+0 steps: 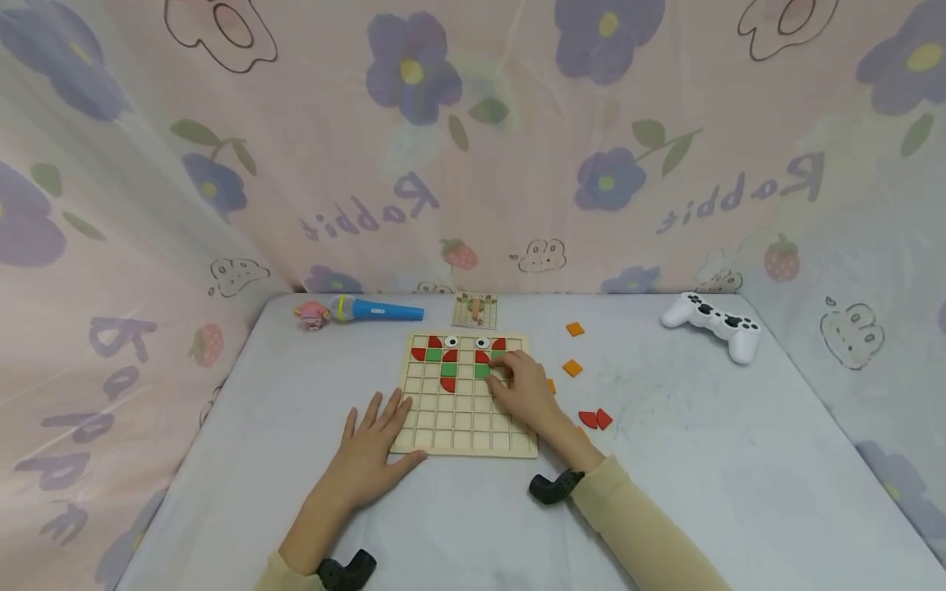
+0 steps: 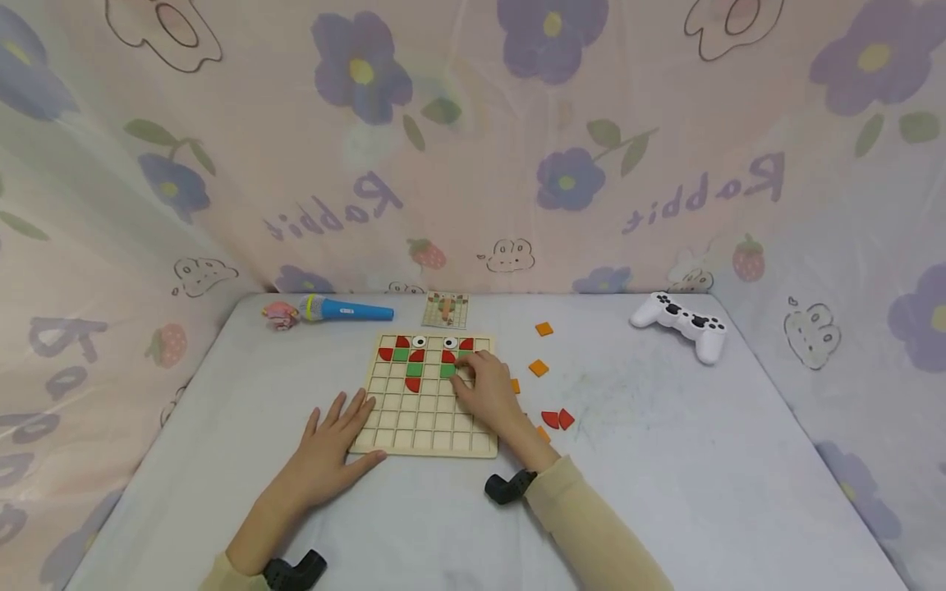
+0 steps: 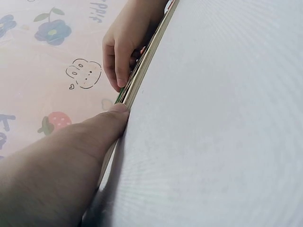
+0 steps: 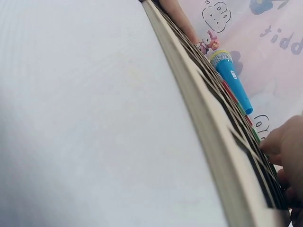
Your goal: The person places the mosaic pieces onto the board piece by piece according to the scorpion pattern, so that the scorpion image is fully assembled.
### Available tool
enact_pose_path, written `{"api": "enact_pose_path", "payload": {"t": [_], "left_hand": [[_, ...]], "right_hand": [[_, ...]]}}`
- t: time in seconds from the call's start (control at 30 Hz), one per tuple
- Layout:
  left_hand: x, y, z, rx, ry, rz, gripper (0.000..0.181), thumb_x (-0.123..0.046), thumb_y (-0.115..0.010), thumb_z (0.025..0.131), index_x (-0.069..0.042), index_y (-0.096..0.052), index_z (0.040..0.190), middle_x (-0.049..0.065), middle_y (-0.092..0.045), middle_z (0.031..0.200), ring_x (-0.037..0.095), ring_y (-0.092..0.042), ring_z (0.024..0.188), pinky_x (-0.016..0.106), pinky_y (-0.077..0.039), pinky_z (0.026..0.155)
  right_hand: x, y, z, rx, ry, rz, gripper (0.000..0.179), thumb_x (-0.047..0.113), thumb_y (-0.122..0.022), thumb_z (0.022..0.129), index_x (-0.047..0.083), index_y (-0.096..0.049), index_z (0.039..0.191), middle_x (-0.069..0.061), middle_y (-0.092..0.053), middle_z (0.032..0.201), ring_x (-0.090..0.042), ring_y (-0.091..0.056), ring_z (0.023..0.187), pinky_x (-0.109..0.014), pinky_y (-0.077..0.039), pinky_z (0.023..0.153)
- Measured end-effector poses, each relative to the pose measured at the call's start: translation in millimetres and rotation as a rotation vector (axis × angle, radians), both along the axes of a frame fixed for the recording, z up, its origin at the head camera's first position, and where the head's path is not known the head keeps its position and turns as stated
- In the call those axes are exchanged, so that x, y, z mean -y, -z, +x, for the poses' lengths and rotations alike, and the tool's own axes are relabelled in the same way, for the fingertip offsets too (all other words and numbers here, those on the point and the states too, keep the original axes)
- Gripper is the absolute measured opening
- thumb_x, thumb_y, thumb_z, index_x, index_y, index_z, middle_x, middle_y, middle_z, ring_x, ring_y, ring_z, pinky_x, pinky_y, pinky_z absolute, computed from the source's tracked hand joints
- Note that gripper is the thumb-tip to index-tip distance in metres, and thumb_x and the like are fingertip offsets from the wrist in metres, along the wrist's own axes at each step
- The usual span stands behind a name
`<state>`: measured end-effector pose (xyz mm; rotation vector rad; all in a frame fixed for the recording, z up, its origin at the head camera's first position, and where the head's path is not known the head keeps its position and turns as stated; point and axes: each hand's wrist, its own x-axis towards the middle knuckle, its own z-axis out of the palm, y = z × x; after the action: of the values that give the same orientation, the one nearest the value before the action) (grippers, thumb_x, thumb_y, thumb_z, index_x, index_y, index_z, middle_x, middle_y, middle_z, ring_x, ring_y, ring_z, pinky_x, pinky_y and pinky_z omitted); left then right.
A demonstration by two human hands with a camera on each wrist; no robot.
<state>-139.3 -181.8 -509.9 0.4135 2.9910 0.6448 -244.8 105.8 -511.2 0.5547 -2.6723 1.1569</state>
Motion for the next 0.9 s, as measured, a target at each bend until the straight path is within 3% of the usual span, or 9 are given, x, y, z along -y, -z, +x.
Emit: {"api": "enact_pose_path", "payload": {"t": [0.33, 0.57, 0.7, 0.9], "left_hand": [[-0.1, 0.2, -2.5, -0.003, 0.007, -0.006, 0.092, -0.065, -0.063, 0.098, -0.014, -0.032, 0.168, 0.007, -0.02, 0.176, 0.04, -0.01, 0.164, 0.071, -0.005, 0.127], [-0.7, -0.2, -1.2, 0.006, 0.003, 0.003, 0.093, -0.065, -0.063, 0.097, -0.014, -0.032, 0.168, 0.006, -0.019, 0.176, 0.04, -0.009, 0.164, 0.07, -0.004, 0.127], [-0.8, 0.0, -1.5, 0.008, 0.004, 0.003, 0.093, -0.066, -0.063, 0.097, -0.014, -0.032, 0.168, 0.006, -0.019, 0.177, 0.039, -0.009, 0.164, 0.07, -0.004, 0.127], [1.0, 0.4, -1.8, 0.009, 0.007, -0.011, 0.093, -0.066, -0.062, 0.098, -0.015, -0.032, 0.168, 0.005, -0.019, 0.177, 0.039, -0.01, 0.164, 0.071, -0.005, 0.127]], "right_hand": [[0, -1.9, -3.6, 0.031, -0.004, 0.015, 0.022, 0.016, -0.075, 0.097, 0.003, -0.077, 0.115, -0.009, -0.068, 0.098, -0.02, -0.059, 0.086, -0.037, -0.051, 0.079], [-8, -22.6, -4.8, 0.108, -0.032, 0.03, 0.021, 0.017, -0.073, 0.099, 0.004, -0.075, 0.115, -0.004, -0.061, 0.088, -0.017, -0.052, 0.078, -0.031, -0.045, 0.07], [-28, -37.4, -7.6, 0.074, -0.033, 0.039, 0.021, 0.016, -0.074, 0.1, 0.003, -0.075, 0.116, -0.003, -0.06, 0.086, -0.017, -0.049, 0.074, -0.03, -0.041, 0.065], [-80, -53.0, -4.3, 0.026, 0.035, 0.067, 0.02, 0.013, -0.073, 0.1, 0.003, -0.075, 0.117, -0.004, -0.058, 0.087, -0.019, -0.048, 0.075, -0.031, -0.039, 0.065]]}}
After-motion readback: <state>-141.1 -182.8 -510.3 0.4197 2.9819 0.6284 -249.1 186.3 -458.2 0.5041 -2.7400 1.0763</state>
